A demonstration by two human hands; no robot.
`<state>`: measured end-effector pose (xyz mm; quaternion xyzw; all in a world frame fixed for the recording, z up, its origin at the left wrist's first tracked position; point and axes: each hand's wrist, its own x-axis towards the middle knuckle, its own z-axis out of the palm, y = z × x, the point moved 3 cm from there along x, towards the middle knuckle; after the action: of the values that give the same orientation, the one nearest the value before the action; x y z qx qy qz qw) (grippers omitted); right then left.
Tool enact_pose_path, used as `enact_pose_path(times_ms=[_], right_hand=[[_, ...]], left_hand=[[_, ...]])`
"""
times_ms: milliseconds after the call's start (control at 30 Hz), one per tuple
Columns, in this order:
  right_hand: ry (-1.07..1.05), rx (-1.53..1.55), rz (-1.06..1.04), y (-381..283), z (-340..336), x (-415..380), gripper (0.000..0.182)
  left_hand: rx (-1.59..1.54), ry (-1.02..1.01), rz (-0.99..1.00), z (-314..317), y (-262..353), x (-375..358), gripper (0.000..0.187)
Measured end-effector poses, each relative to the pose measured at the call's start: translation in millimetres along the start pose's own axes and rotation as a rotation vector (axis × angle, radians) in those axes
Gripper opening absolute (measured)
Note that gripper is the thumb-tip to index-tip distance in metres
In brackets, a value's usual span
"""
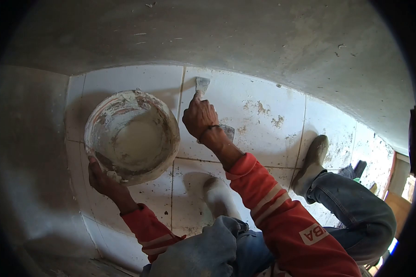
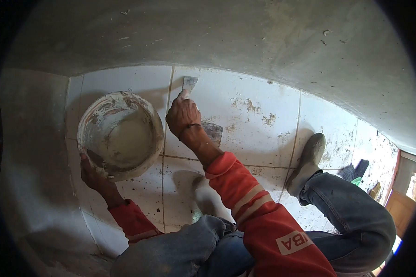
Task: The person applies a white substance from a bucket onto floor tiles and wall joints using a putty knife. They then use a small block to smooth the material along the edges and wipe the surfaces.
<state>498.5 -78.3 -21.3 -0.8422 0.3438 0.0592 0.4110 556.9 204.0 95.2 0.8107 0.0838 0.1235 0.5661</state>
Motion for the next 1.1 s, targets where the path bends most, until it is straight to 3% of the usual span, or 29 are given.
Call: enact_pose_path(times_ms=[133,300,367,433,500,733,833,900,1000,1100], right_hand=[[0.11,-0.054,-0.039,6.0,-11.9,23.2,0.063],[0.094,-0.052,-0.036,17.5,1.6,7.0,0.062],[-0.068,-0.023,0.025,13.7,-14.4,-2.2,0.062],[-0.004,-0.048,0.037,17.4,-24.7,-1.3,0.063],[0.102,-0.061,0.028,31.3,-26.6,16.3,0.063],[-0.024,-0.092,0.028,36.9,-27.6,-8.2,0.054],[0.073,-0.026,0.05,52.0,-32.4,19.1,0.053],[0.12,-0.01,-0.016,58.9,-26.5,14.0,0.062],[-0.155,-0.003,-0.048,46.7,-28.7,-35.1,0.057],[-0.003,0.143,-0.229,23.0,-62.3,-74.0,0.059]], left_hand=[[0.018,-0.047,-0.092,-4.9,-11.0,3.3,0.05],[-0.047,-0.03,-0.112,-11.1,-20.2,3.7,0.054],[-0.063,-0.031,-0.124,-6.5,-15.1,0.5,0.055],[-0.073,-0.029,-0.135,-5.9,-16.1,-2.0,0.057],[-0.065,-0.03,-0.119,-11.4,-24.6,1.7,0.058],[0.029,-0.038,0.002,-14.5,-31.0,4.9,0.059],[-0.128,-0.075,-0.13,-11.7,-26.8,-0.3,0.059],[-0.053,-0.079,-0.008,-12.7,-26.4,2.1,0.058],[-0.089,-0.062,-0.086,-10.4,-21.0,2.0,0.056],[-0.035,-0.053,-0.061,-9.8,-19.4,4.4,0.053]])
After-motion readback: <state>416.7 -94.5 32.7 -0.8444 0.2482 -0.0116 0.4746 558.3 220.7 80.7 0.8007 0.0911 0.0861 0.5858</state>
